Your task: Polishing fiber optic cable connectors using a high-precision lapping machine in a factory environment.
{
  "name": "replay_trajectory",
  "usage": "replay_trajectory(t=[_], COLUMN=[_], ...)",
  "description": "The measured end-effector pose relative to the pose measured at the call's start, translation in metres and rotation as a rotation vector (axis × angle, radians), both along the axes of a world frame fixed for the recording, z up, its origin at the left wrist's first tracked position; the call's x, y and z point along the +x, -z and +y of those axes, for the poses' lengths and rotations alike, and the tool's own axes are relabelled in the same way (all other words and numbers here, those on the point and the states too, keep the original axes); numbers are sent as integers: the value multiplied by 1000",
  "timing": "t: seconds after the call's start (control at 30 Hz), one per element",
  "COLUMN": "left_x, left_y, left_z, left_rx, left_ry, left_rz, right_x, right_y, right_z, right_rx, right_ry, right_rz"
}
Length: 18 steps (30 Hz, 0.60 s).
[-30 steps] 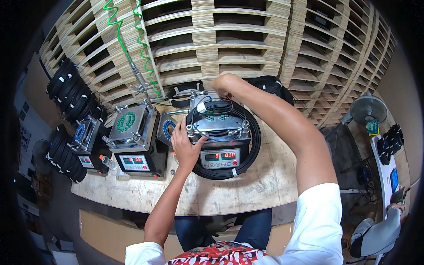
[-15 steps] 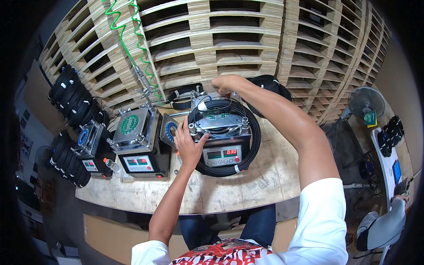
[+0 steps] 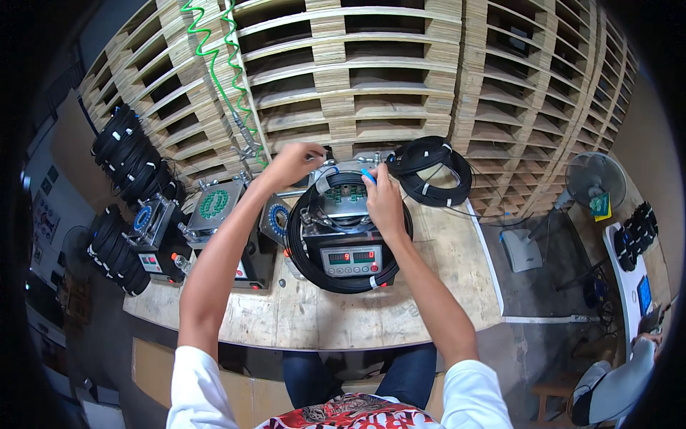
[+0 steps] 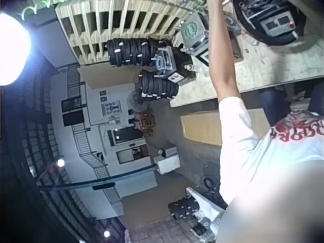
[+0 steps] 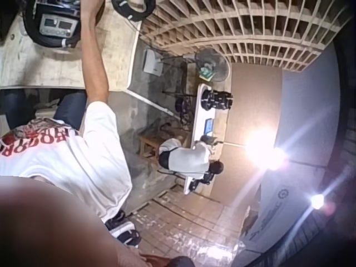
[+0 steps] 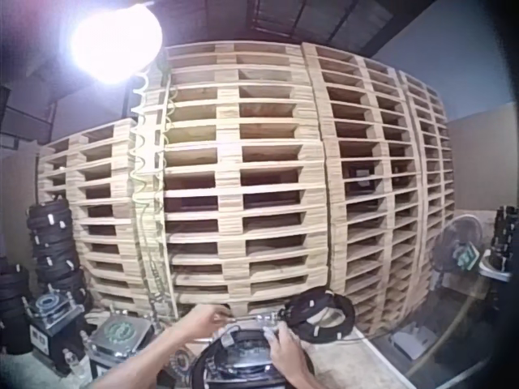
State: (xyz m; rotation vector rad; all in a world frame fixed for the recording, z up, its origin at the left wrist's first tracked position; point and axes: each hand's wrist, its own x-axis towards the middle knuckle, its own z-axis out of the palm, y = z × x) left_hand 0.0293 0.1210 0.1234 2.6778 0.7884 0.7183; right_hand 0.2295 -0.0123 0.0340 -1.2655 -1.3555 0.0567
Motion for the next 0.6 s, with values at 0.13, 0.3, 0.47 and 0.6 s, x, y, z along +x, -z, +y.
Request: replay_trajectory(t=[0.13, 0.3, 0.47, 0.6], left_x=[68, 100, 101, 101], left_y=[5, -9, -10, 1], left_z=[42, 52, 48, 47], left_rx=[-33, -283, -226, 64], left_ry=[-6, -123, -30, 84], left_rz=[471, 836, 856, 998], right_x=[-3, 4, 7, 3], right_y=[-4, 1, 3, -4], right_z=[-4, 2, 3, 0], right_rx=[-70, -33, -34, -64], right_ry=[-9, 3, -19, -21], right_rz=[43, 15, 27, 37])
